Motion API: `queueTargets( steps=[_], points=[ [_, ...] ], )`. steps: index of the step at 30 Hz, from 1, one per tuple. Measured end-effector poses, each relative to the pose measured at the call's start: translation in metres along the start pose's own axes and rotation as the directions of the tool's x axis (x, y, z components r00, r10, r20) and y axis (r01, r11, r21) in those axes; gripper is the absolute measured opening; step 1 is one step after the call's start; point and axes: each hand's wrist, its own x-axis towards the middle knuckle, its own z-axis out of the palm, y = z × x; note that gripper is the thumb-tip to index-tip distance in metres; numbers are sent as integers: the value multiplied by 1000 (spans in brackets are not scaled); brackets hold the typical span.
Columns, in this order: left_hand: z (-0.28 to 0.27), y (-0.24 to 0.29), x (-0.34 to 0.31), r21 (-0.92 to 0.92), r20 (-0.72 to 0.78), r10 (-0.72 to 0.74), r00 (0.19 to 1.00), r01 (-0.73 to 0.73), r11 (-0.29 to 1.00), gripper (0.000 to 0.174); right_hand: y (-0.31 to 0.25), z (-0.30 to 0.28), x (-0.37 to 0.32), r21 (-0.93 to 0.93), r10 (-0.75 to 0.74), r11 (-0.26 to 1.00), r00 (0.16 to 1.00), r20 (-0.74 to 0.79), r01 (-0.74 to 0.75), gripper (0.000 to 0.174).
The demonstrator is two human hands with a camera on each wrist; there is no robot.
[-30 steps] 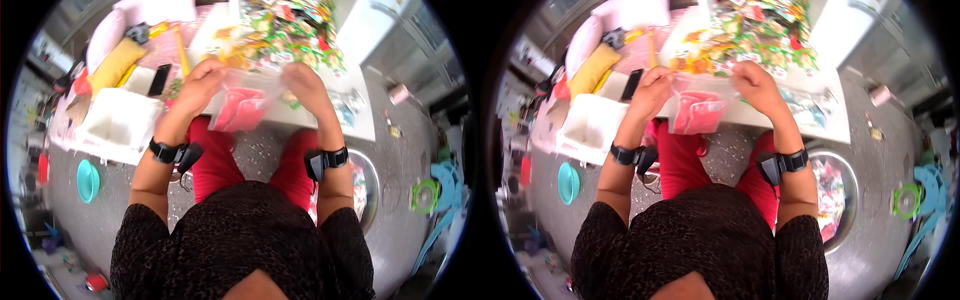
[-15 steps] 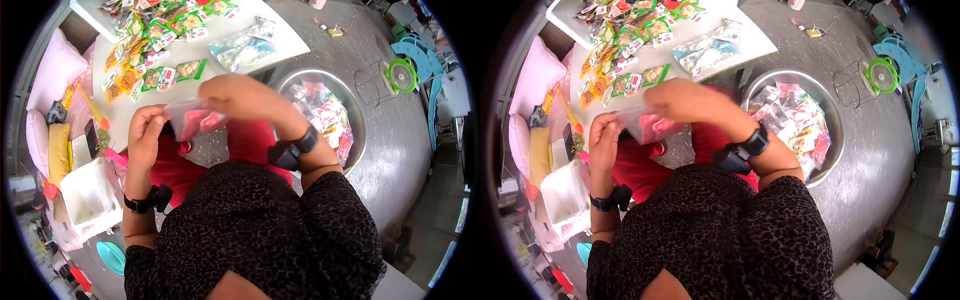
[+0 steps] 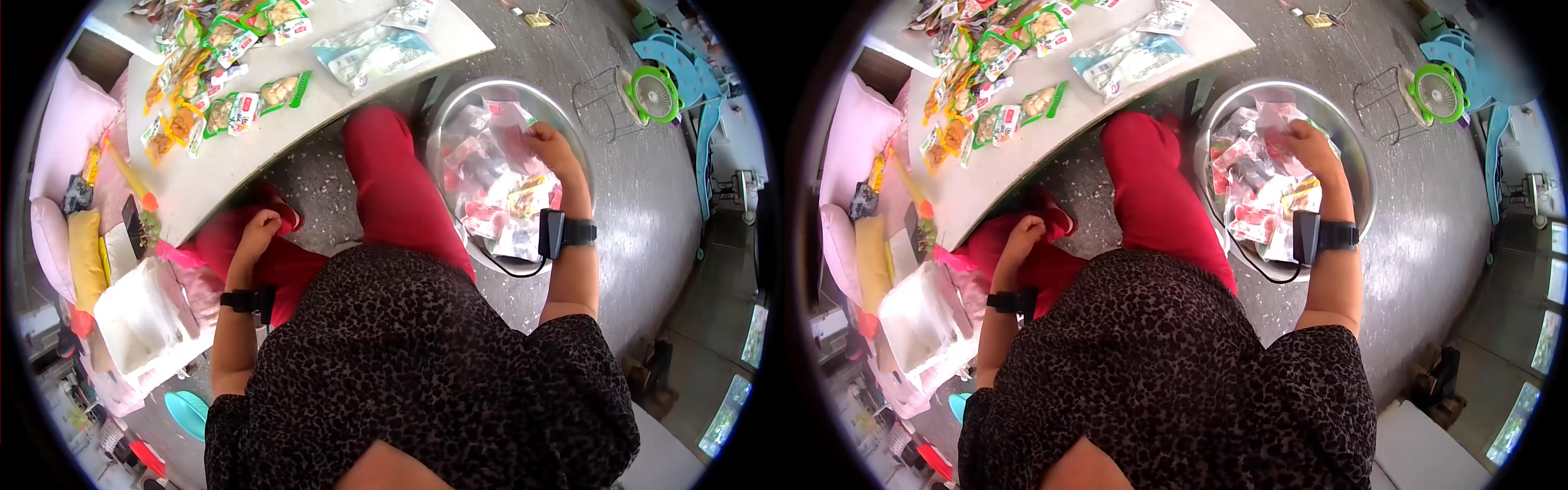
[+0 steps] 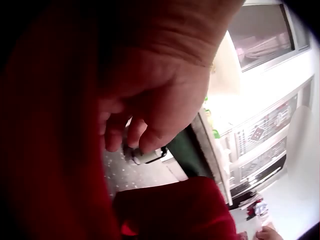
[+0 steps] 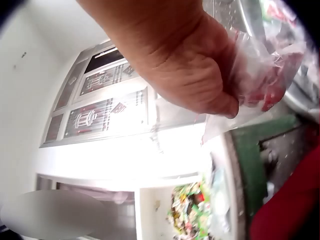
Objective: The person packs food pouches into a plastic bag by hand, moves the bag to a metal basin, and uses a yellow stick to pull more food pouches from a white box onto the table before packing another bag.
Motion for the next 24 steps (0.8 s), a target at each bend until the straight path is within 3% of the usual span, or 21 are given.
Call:
queueTargets(
  steps=[3, 4, 7, 9, 11, 12, 13, 14, 17, 20, 22, 24],
  points=[
    [2, 6, 0, -54, -27, 23, 999, -25, 998, 11, 72, 0, -3, 104, 165, 981, 986, -3, -164, 15],
    [4, 5, 3, -69, -37, 1, 999, -3, 998, 11, 75, -1, -13, 58, 177, 982, 984, 6, -177, 13],
    [3, -1, 5, -81, -45, -27, 999, 23, 996, 12, 109, 9, -31, 161, 258, 953, 966, 18, -257, 7],
    [1, -1, 4, -55, -31, 7, 999, -9, 998, 12, 155, 9, -35, 139, 177, 973, 983, 50, -182, 4],
    [1, 1, 4, -44, -41, -25, 999, 23, 999, 13, 168, 8, -53, 128, 5, 992, 995, -100, 8, 1],
    [1, 1, 4, -60, -43, -49, 998, 47, 997, 14, 179, 5, -57, 171, 21, 985, 987, -162, 7, 1],
    [1, 3, 4, -77, -43, -75, 996, 71, 994, 14, 189, 0, -56, 324, 243, 931, 946, -216, -165, 1],
    [1, 5, 4, -93, -43, -89, 995, 85, 992, 14, 199, -5, -54, 497, 452, 820, 854, -258, -284, 2],
    [3, 7, 5, -126, -38, -122, 992, 117, 985, 14, 218, -43, -52, 315, 445, 889, 786, -429, -332, 7],
    [3, 6, 6, -127, -39, -143, 989, 137, 982, 13, 290, -91, -15, -82, 278, 884, 659, -699, -459, 10],
    [4, 8, 6, -122, -57, -166, 984, 158, 980, 13, 314, -117, 14, 40, 285, 915, 572, -769, -402, 13],
    [2, 1, 10, -129, -38, -188, 982, 181, 975, 13, 302, -121, 32, 185, 328, 931, 502, -800, -313, 12]
  ],
)
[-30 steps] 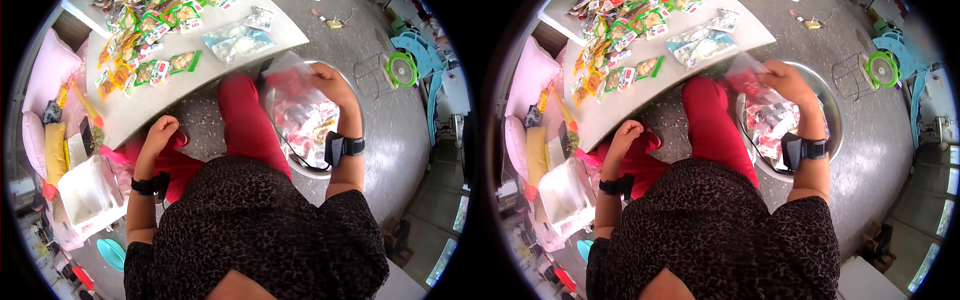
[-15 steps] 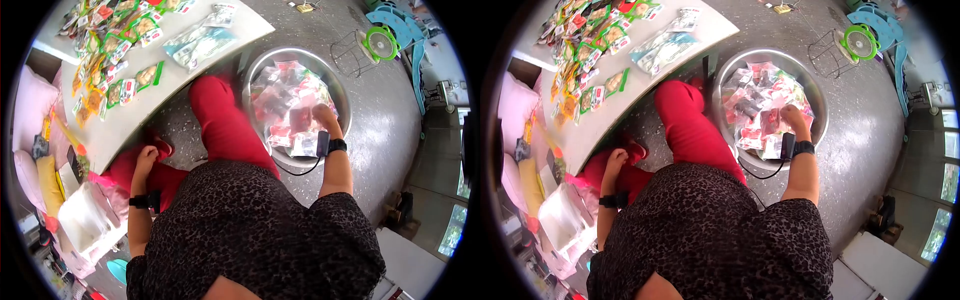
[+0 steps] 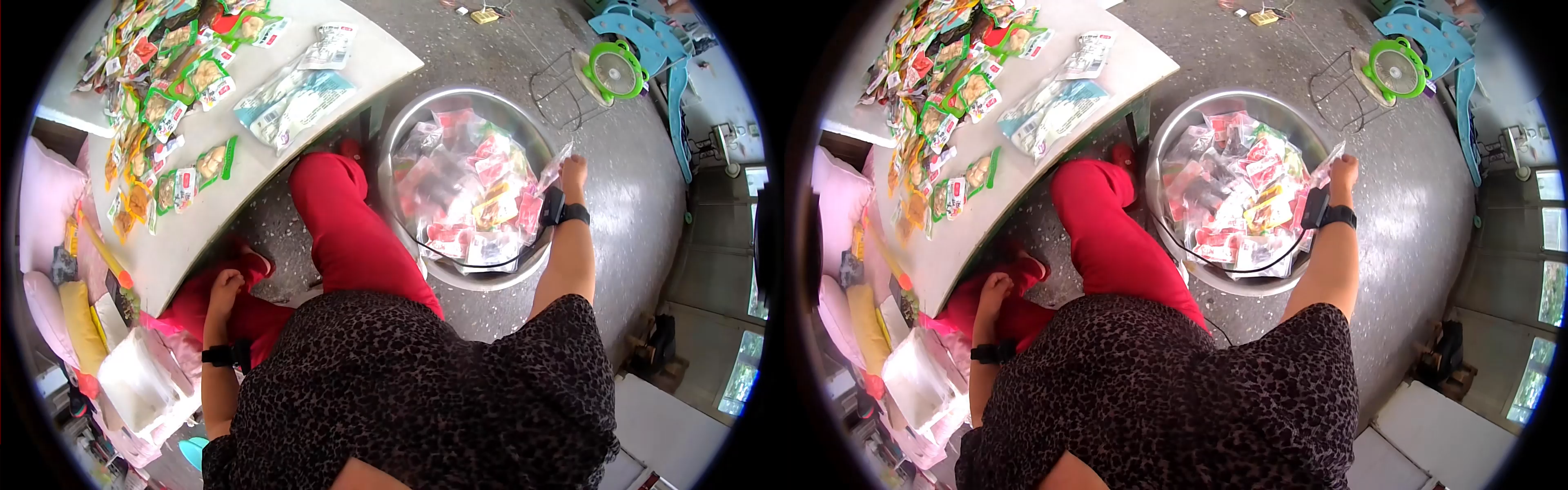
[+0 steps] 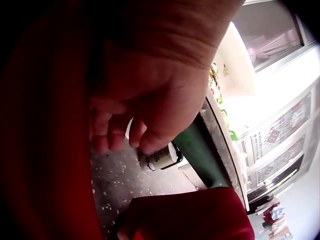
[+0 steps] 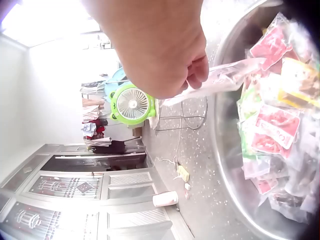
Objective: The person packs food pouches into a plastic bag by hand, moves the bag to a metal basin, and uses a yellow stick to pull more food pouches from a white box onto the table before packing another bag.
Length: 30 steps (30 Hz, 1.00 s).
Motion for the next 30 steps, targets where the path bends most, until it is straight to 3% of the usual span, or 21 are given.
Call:
queueTargets(
  steps=[2, 3, 5, 7, 8, 10, 12, 13, 15, 19, 21, 23, 24, 25, 27, 29, 30],
  points=[
    [1, -1, 0, 1, -2, -9, 1000, 9, 1000, 13, -61, 1, -19, 184, 84, 980, 996, -23, -78, 11],
    [2, 1, -2, 4, -11, -6, 1000, 6, 1000, 13, -32, 23, 3, 128, -69, 989, 998, 9, 67, 19],
    [5, 5, -4, 9, -28, -1, 1000, 1, 1000, 13, -62, 36, -27, 444, 36, 884, 968, 248, -146, 15],
    [7, 8, -6, 9, -41, -1, 999, 2, 1000, 13, -59, 66, -53, 446, -80, 890, 929, 361, -96, 12],
    [6, 10, -8, 7, -38, -1, 999, 1, 1000, 13, -49, 89, -68, 469, -274, 877, 910, 312, 103, 12],
    [6, 14, -11, 1, -35, 1, 999, -1, 1000, 13, -60, 112, -107, 476, -495, 817, 819, 292, 325, 17],
    [5, 15, -15, -56, -26, 33, 999, -35, 998, 13, -112, 102, -166, 538, -331, 841, 840, 430, 57, 22],
    [3, 15, -17, -86, -27, 49, 998, -51, 995, 13, -150, 89, -193, 559, -136, 793, 824, 550, -242, 23],
    [2, 26, -25, -98, -54, 92, 994, -97, 990, 13, -200, 79, -227, 500, -146, 841, 804, 577, -206, 23],
    [-19, 26, -38, -71, -126, 267, 955, -277, 958, 11, -235, 106, -255, 556, -450, 826, 700, 554, 91, 19],
    [-33, 34, -55, 180, -217, 507, 834, -477, 861, 13, -264, 110, -278, 599, -590, 764, 632, 502, 238, 13],
    [-48, 37, -74, 164, -330, 524, 785, -499, 851, 12, -288, 111, -303, 561, -655, 741, 582, 483, 369, 12],
    [-58, 34, -80, 139, -404, 528, 747, -520, 843, 12, -294, 118, -315, 627, -754, 639, 523, 397, 446, 15],
    [-66, 38, -94, 77, -475, 430, 768, -450, 890, 12, -303, 119, -328, 629, -869, 487, 410, 277, 606, 18],
    [-85, 30, -113, 221, -577, 506, 642, -473, 853, 11, -320, 115, -359, 624, -803, 594, 425, 418, 508, 20],
    [-107, 33, -142, 312, -657, 468, 592, -352, 883, 11, -319, 129, -373, 590, -822, 568, 365, 437, 573, 22],
    [-118, 29, -150, 350, -717, 476, 509, -328, 877, 12, -318, 134, -379, 585, -866, 496, 308, 395, 642, 22]
  ],
)
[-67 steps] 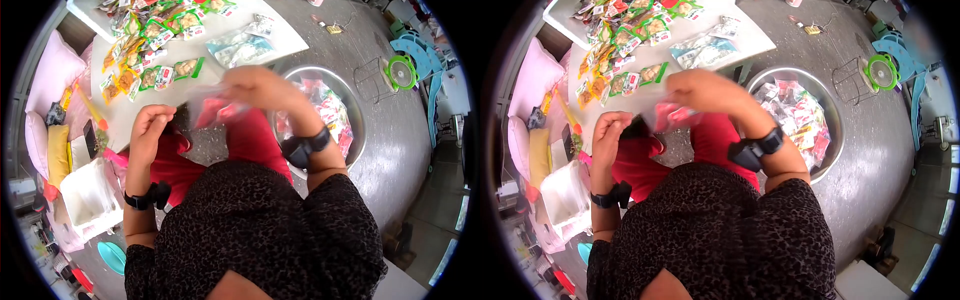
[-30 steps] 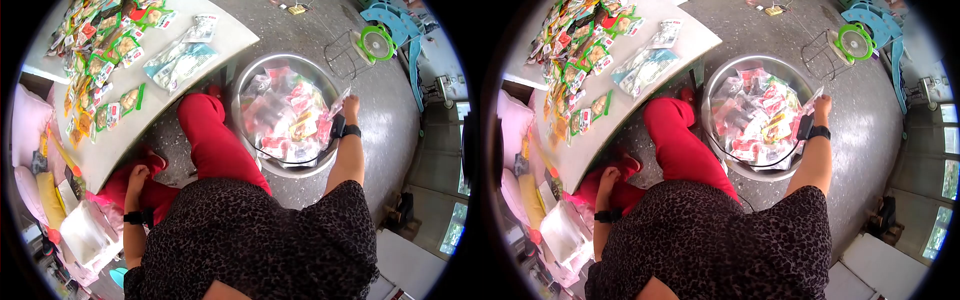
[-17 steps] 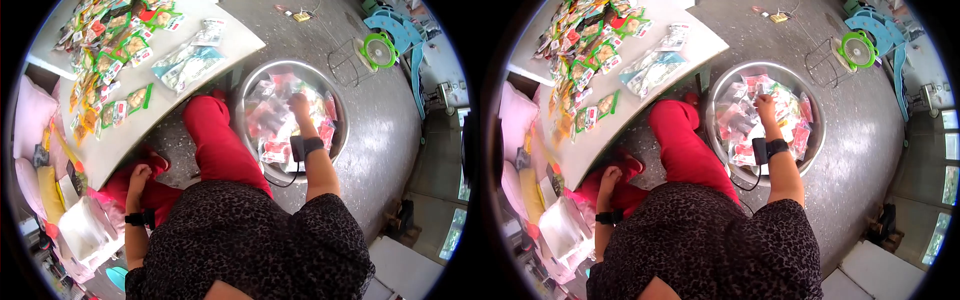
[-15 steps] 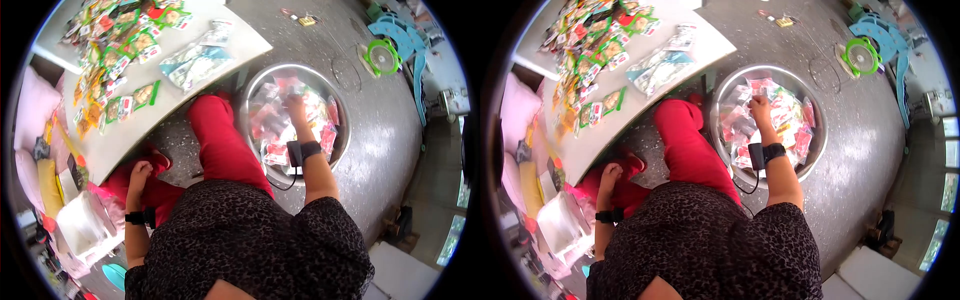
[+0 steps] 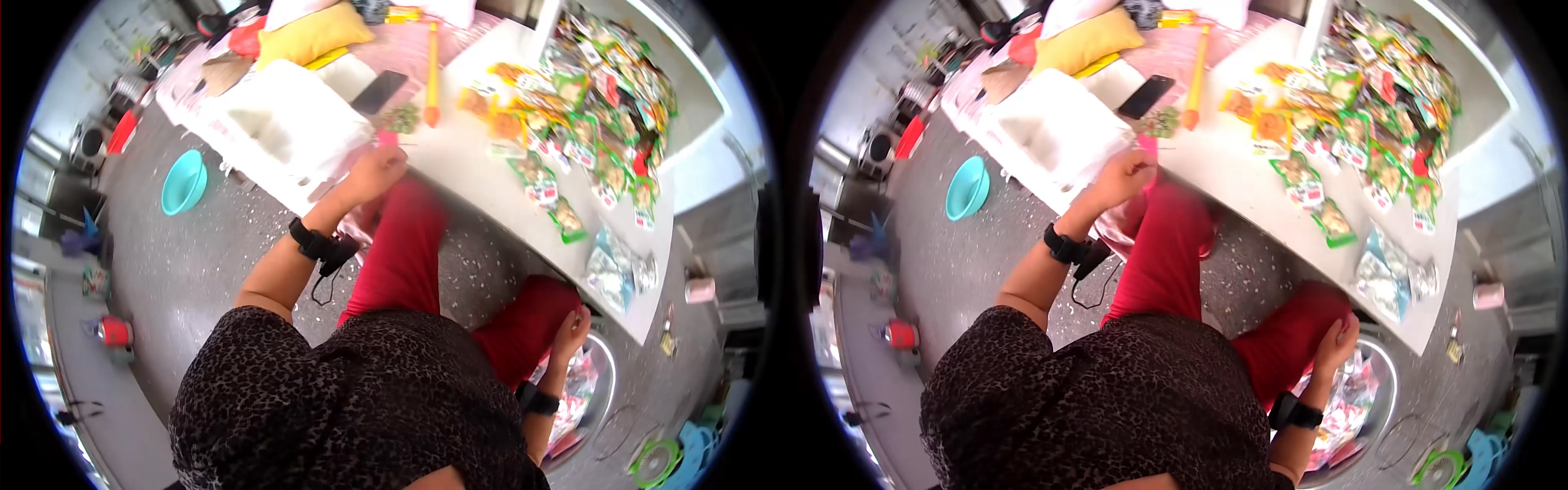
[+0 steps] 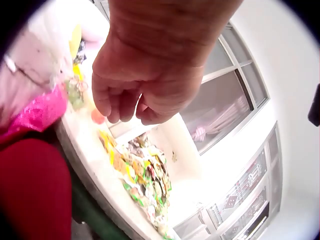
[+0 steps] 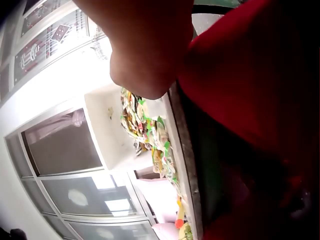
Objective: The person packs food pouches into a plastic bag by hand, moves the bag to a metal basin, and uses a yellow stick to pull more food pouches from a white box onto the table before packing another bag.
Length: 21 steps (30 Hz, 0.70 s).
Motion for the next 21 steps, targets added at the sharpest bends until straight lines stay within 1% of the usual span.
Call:
queueTargets(
  steps=[2, 3, 5, 7, 8, 9, 11, 14, 17, 20, 21],
  points=[
    [-26, -14, 3, 83, -182, 49, 982, -34, 996, 13, -9, 11, -2, -126, -153, 980, 988, 8, 153, 22],
    [-39, -25, 6, 194, -261, 17, 965, 35, 980, 16, -11, 14, -2, -136, -163, 977, 987, 11, 163, 22],
    [-66, -48, 10, 324, -373, -21, 928, 152, 934, 20, -12, 20, -3, -160, -172, 972, 985, 16, 172, 22],
    [-86, -70, 9, 480, -376, -67, 924, 256, 839, 25, -8, 21, -3, -172, -197, 965, 980, 21, 198, 21],
    [-92, -87, 8, 503, -354, -117, 928, 294, 813, 30, -7, 21, -3, -178, -213, 960, 977, 27, 214, 21],
    [-98, -102, 8, 546, -268, -260, 928, 368, 752, 34, -7, 21, -2, -182, -230, 956, 973, 31, 232, 20],
    [-100, -111, 4, 564, -185, -397, 899, 428, 706, 33, -9, 22, -1, -180, -246, 952, 968, 37, 249, 19],
    [-101, -114, 5, 509, -36, -501, 864, 448, 735, 31, -11, 21, 0, -181, -259, 948, 965, 41, 262, 18],
    [-101, -127, 4, 454, -162, -402, 901, 430, 780, 30, -12, 22, 0, -181, -276, 943, 960, 39, 278, 18],
    [-104, -122, 4, 425, -214, -387, 897, 442, 790, 28, -11, 22, 1, -172, -283, 943, 958, 41, 286, 18],
    [-106, -117, 4, 383, -245, -378, 893, 447, 808, 27, -11, 22, 1, -165, -283, 944, 958, 44, 286, 18]
  ],
)
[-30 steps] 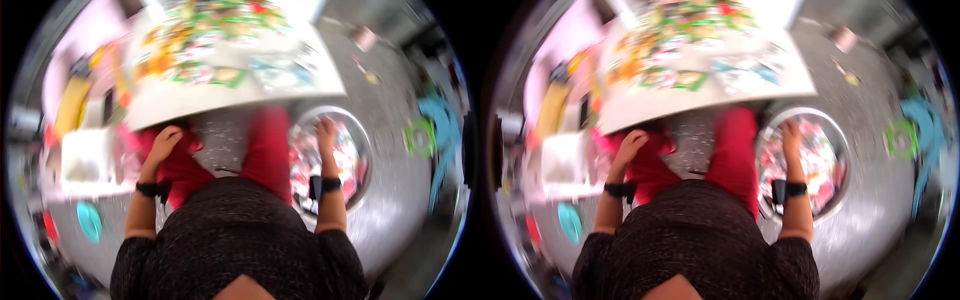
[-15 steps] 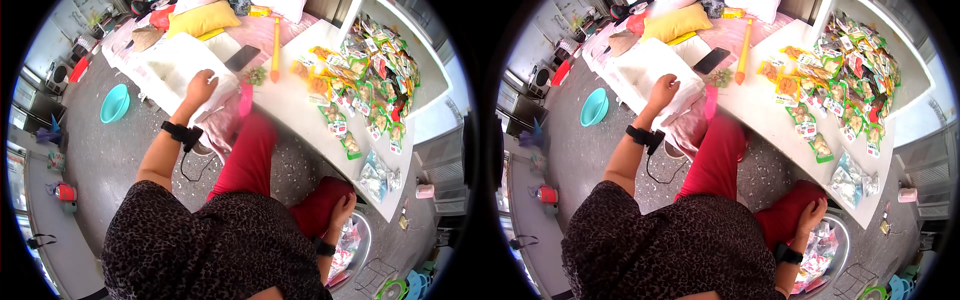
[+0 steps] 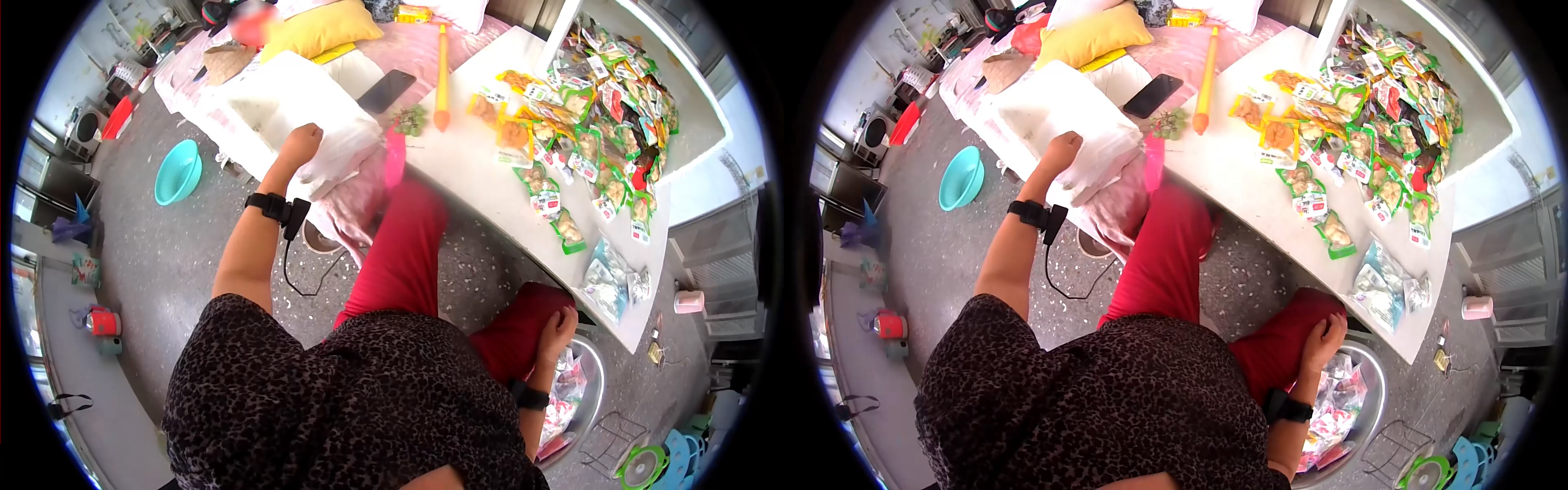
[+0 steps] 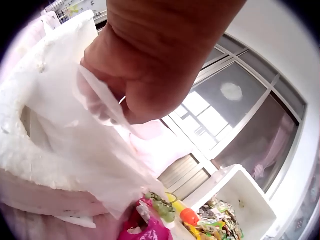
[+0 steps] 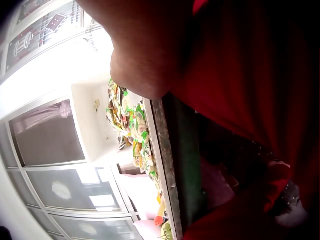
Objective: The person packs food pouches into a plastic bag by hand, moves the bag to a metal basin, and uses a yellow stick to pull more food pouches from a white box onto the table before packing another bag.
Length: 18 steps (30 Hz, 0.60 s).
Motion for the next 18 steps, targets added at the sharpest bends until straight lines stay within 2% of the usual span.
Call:
queueTargets(
  steps=[3, 7, 9, 10, 12, 14, 16, 17, 18],
  points=[
    [-15, 22, -9, -133, -82, -5, 997, -6, 991, 25, -2, -2, 0, 19, 16, 1000, 1000, -11, -16, 18],
    [-27, 73, -32, -456, 14, 37, 999, -27, 890, 20, -15, -10, 13, 141, 58, 989, 998, -26, -54, 17],
    [-18, 99, -40, -444, 6, 127, 992, -111, 889, 20, -25, -10, 24, 229, 73, 972, 996, -49, -60, 16],
    [-13, 113, -46, -439, 3, 172, 985, -153, 885, 19, -33, -11, 31, 292, 88, 953, 996, -15, -79, 16],
    [7, 141, -59, -358, -94, 372, 924, -380, 853, 17, -62, -17, 48, 353, 45, 934, 999, 12, -47, 16],
    [20, 178, -85, -442, -83, 437, 896, -426, 789, 15, -79, -12, 58, 432, 8, 901, 999, 51, -29, 15],
    [53, 195, -96, -544, -114, 581, 806, -540, 642, 15, -96, -8, 66, 435, -32, 900, 996, 88, -10, 14],
    [49, 210, -107, -696, 72, 602, 796, -392, 601, 14, -103, -4, 66, 494, 21, 865, 990, 141, -89, 15],
    [54, 220, -116, -816, 240, 606, 758, -181, 548, 16, -107, 1, 65, 547, 71, 820, 978, 197, -170, 16]
  ],
)
